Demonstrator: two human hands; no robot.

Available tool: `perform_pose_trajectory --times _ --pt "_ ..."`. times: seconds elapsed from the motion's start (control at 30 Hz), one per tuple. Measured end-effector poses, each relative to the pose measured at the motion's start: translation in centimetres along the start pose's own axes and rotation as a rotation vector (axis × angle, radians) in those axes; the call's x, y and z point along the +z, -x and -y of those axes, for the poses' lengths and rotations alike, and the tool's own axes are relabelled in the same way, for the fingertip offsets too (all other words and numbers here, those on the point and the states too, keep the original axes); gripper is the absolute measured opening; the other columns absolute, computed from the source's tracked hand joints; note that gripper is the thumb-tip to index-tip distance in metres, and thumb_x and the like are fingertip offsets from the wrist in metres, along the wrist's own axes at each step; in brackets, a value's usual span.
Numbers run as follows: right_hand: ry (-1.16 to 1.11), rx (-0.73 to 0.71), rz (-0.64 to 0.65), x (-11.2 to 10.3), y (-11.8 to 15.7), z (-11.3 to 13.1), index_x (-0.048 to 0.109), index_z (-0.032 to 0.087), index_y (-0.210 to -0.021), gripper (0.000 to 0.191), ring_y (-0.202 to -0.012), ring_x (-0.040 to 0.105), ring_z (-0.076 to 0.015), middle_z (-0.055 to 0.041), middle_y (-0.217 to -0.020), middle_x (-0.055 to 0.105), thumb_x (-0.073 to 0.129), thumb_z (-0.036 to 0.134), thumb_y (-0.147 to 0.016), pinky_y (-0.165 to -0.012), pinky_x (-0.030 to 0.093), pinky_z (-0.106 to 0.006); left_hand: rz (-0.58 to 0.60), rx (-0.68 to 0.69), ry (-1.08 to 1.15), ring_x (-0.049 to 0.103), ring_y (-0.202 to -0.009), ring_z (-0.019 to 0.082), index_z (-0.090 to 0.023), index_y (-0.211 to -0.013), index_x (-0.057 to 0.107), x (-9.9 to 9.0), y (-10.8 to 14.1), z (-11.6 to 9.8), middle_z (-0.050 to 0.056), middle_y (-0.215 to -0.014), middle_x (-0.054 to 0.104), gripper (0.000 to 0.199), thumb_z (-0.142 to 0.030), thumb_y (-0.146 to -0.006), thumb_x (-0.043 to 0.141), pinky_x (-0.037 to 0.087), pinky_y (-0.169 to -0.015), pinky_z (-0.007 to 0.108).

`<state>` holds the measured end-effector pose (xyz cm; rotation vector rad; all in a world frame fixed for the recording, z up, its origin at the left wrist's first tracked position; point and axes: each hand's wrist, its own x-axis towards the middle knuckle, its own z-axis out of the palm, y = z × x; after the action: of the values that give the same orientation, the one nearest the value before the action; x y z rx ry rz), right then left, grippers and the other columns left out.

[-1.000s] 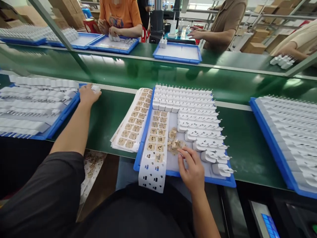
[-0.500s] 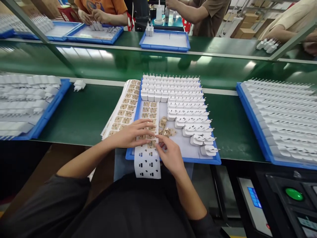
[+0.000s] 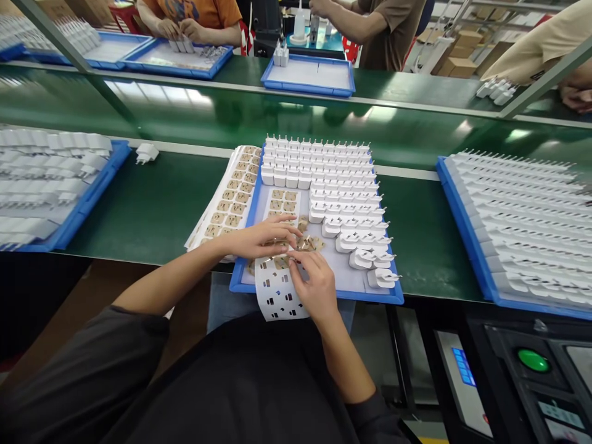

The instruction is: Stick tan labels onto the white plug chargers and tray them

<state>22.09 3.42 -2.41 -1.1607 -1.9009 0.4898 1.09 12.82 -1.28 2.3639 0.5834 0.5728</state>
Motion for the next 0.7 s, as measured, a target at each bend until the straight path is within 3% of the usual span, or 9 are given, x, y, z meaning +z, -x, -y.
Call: perform_pose_trajectory --times 0.13,0.3,0.43,0.57,0.7 --pt "0.030 -0.034 0.030 0.4 0.0 -0.5 0.068 0.023 -0.096 0.010 -0.082 0.066 -0.0187 -0.0037 -0.091 0.074 0.059 0.020 -0.098 -0.078 0.055 -0.034 0.004 0.010 0.055 0.056 -0.139 0.027 -0.025 -0.107 0.068 0.2 -0.2 -0.1 0.007 -0.127 0.073 0.015 -0.026 -0.098 0.056 0.031 -0.128 0.055" --pt "0.093 -0.064 -0.012 0.6 0.2 -0.8 0.069 0.023 -0.098 0.008 -0.101 0.064 -0.0235 -0.0097 -0.106 0.062 0.061 0.022 -0.097 -0.082 0.056 -0.038 -0.014 -0.100 0.035 0.046 -0.146 0.028 -0.022 -0.109 0.066 1.4 0.2 0.2 0.010 -0.134 0.067 0.017 -0.027 -0.101 0.052 0.035 -0.125 0.054" --pt "-0.102 -0.103 0.009 -0.7 1.0 -1.1 0.067 0.025 -0.100 0.009 -0.102 0.063 -0.0225 -0.0075 -0.105 0.061 0.063 0.019 -0.096 -0.091 0.055 -0.040 -0.037 -0.150 -0.070 0.040 -0.148 0.030 -0.021 -0.106 0.065 2.3 0.8 0.4 0.012 -0.142 0.061 0.013 -0.023 -0.099 0.054 0.031 -0.125 0.055" --pt "-0.333 0.072 -0.157 -1.8 1.8 -2.4 0.065 0.025 -0.097 0.007 -0.094 0.065 -0.0197 -0.0038 -0.094 0.065 0.060 0.020 -0.098 -0.084 0.055 -0.036 -0.167 -0.193 -0.152 0.053 -0.130 0.029 -0.020 -0.104 0.061 2.5 -0.6 0.4 0.012 -0.131 0.063 0.011 -0.026 -0.094 0.064 0.042 -0.114 0.050" --pt "-0.359 0.197 -0.204 -1.6 2.2 -3.4 0.069 0.024 -0.098 0.004 -0.088 0.067 -0.0186 -0.0033 -0.091 0.070 0.066 0.024 -0.095 -0.078 0.056 -0.033 -0.366 -0.337 -0.334 0.055 -0.119 0.031 -0.018 -0.117 0.057 2.5 -4.8 0.2 0.013 -0.125 0.061 0.043 -0.042 -0.087 0.076 0.046 -0.104 0.046"
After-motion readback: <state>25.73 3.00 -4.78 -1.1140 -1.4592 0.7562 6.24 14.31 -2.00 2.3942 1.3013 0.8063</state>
